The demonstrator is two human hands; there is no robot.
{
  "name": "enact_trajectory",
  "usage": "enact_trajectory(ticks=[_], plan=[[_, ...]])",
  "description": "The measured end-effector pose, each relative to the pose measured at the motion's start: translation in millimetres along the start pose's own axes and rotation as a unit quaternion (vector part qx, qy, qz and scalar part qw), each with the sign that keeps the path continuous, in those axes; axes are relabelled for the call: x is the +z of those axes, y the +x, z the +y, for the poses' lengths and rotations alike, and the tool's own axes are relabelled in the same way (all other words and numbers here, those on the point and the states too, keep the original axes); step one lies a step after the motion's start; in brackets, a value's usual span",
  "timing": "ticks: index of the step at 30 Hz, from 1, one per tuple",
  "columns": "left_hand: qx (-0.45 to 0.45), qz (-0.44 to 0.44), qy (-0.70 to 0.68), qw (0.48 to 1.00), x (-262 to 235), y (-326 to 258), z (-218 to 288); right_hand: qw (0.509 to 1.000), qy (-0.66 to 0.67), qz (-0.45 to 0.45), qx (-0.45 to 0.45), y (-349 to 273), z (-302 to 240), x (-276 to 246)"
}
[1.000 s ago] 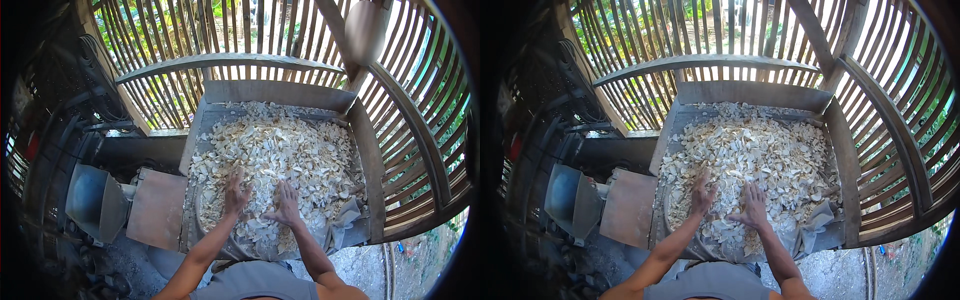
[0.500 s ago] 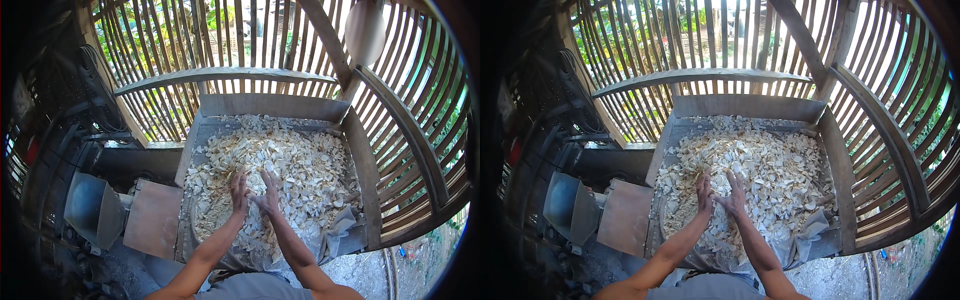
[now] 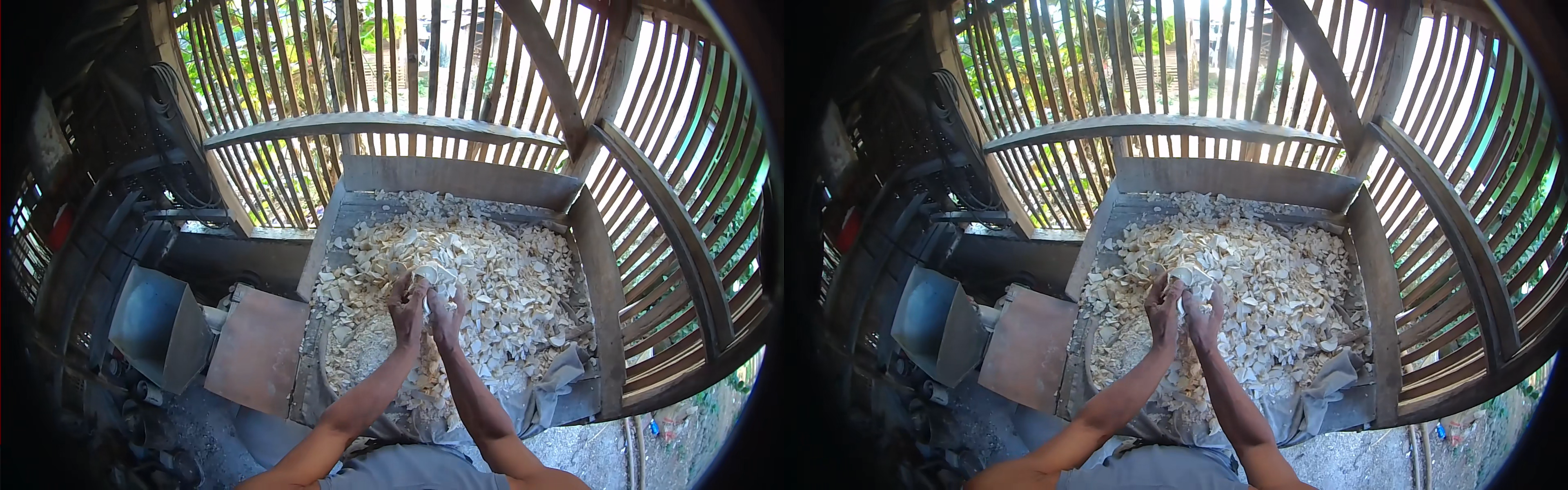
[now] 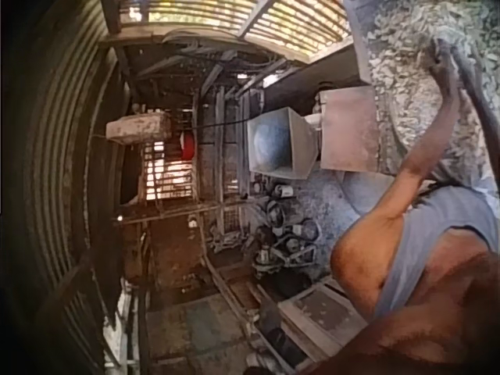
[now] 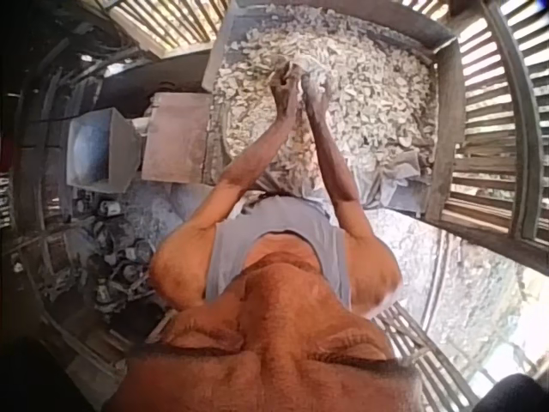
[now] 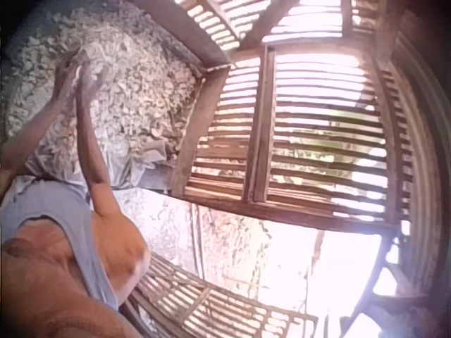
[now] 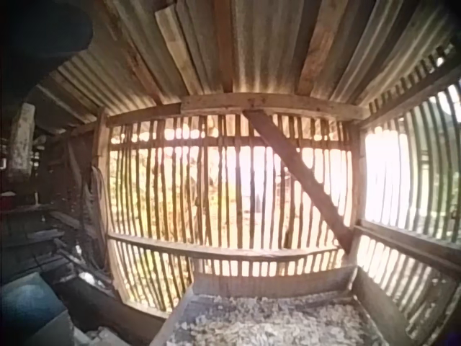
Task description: The person scoops up handfuls of dried white chips from a wooden platform and drops them into a metal hopper.
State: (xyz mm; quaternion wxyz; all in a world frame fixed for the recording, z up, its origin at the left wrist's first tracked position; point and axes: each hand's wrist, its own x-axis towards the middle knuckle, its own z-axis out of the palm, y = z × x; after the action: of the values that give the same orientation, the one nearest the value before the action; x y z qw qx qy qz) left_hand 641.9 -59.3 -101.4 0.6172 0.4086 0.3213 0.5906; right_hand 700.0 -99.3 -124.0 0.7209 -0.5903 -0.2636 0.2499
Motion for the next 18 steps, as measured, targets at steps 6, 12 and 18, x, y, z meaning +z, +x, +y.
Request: enact_trajectory(ticks=[6,12,18], plan=[[0.002,0.008,0.023,1.000,1.7,-3.0,19.3,0.990,0.116,-0.045,-0.070,1.4,-11.0,8.0],[0.026,0.008,-0.019,0.999,-3.4,10.9,45.9,0.991,0.124,-0.024,-0.047,2.3,-26.6,33.6],[0.110,0.039,-0.039,0.992,-37.2,36.7,119.1,0.980,0.087,-0.120,-0.133,0.9,-56.8,106.8]])
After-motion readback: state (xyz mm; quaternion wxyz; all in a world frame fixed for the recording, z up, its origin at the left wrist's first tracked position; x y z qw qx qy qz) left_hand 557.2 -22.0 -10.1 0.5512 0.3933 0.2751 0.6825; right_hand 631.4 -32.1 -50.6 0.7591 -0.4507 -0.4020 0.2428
